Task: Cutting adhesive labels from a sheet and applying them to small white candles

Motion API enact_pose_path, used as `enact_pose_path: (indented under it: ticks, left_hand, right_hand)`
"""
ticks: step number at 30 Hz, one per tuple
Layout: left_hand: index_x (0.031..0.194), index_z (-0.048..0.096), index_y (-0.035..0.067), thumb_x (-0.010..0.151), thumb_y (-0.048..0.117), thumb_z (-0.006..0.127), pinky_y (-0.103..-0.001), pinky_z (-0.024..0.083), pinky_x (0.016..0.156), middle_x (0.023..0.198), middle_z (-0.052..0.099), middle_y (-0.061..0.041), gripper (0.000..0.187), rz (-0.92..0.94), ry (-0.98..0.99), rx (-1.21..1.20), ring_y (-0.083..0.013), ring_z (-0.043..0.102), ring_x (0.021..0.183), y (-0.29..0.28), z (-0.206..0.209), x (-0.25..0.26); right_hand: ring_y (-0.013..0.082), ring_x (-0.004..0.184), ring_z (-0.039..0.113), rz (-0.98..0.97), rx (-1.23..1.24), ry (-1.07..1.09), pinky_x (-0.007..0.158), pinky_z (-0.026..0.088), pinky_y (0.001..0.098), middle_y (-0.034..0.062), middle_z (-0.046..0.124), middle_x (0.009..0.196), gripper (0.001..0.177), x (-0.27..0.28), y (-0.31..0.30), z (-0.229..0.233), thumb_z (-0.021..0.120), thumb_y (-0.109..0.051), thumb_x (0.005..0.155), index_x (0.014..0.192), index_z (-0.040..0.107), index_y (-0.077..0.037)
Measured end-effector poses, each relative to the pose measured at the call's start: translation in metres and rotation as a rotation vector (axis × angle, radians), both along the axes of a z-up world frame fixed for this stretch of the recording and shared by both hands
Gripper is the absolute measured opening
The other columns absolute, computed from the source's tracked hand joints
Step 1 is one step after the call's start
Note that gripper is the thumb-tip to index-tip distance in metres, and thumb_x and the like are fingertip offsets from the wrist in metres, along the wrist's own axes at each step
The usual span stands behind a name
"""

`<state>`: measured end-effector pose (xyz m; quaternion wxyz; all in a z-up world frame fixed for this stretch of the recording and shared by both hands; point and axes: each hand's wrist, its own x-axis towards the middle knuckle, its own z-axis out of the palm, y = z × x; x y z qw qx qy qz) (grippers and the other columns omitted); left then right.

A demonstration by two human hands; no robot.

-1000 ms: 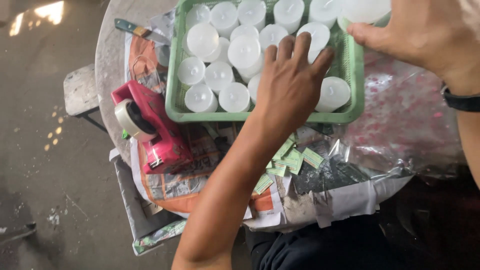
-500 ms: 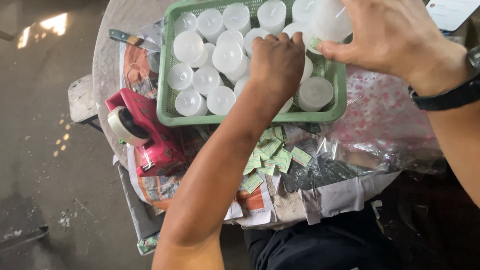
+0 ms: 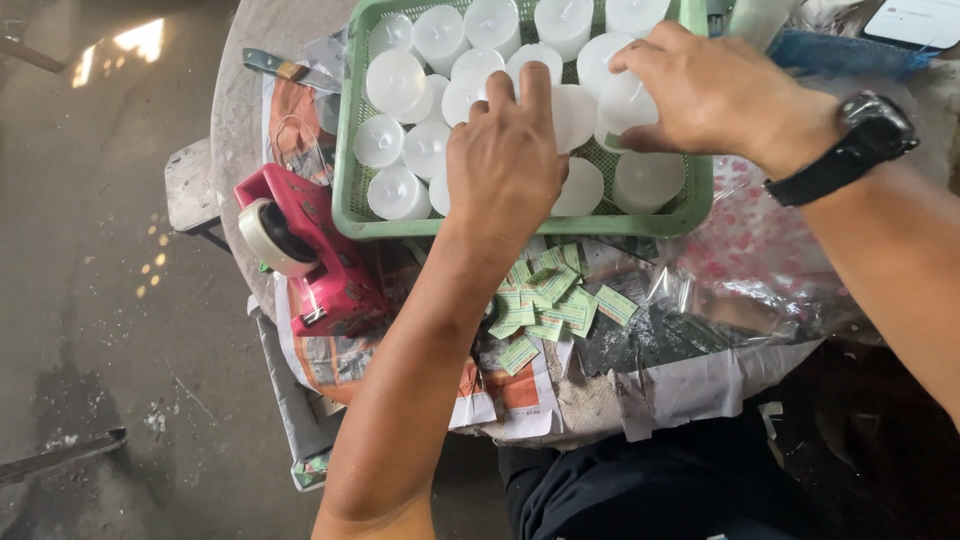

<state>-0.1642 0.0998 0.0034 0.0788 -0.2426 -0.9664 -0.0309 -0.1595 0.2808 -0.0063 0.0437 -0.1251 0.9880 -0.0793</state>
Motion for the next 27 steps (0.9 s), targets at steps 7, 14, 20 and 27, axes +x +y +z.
enact_pose_path:
  ticks: [7, 14, 20, 27]
  left_hand:
    - [0.108, 0.036, 0.015, 0.063, 0.043, 0.076, -0.038, 0.044, 0.061, 0.096, 0.048, -0.008, 0.067, -0.185, 0.15, 0.205, -0.0289, 0.055, 0.079, -0.022, -0.009, 0.009]
    - [0.119, 0.033, 0.018, 0.071, 0.045, 0.068, -0.04, 0.045, 0.069, 0.102, 0.048, -0.005, 0.065, -0.219, 0.104, 0.451, -0.0289, 0.054, 0.084, -0.034, -0.018, 0.004]
    - [0.134, 0.013, 0.019, 0.083, 0.067, 0.042, -0.031, 0.053, 0.065, 0.105, 0.055, -0.006, 0.076, -0.402, 0.021, 0.53, -0.0154, 0.06, 0.084, -0.054, -0.027, -0.002]
    - [0.121, 0.035, 0.012, 0.09, 0.041, 0.053, -0.03, 0.048, 0.075, 0.101, 0.046, -0.005, 0.046, -0.181, 0.284, 0.662, -0.0183, 0.051, 0.092, -0.096, -0.007, 0.028]
  right_hand:
    - [0.0327, 0.086, 0.055, 0.064, -0.186, 0.164, 0.069, 0.044, 0.0426, 0.0197, 0.056, 0.109, 0.05, 0.022, -0.008, 0.032, 0.064, -0.022, 0.075, 0.117, 0.05, 0.003]
    - [0.0399, 0.107, 0.04, 0.148, -0.448, 0.061, 0.088, 0.037, 0.0482, 0.0285, 0.036, 0.116, 0.076, 0.044, -0.04, 0.032, 0.06, -0.009, 0.069, 0.134, 0.022, -0.006]
    - [0.0372, 0.096, 0.051, 0.173, -0.351, 0.262, 0.065, 0.05, 0.0471, 0.0257, 0.042, 0.118, 0.079, 0.042, -0.047, 0.007, 0.037, -0.057, 0.078, 0.125, 0.034, 0.006]
    - [0.0253, 0.083, 0.038, 0.049, -0.918, 0.247, 0.063, 0.036, 0.031, 0.0162, 0.037, 0.099, 0.062, 0.094, -0.038, 0.016, 0.048, -0.035, 0.079, 0.122, 0.034, 0.008]
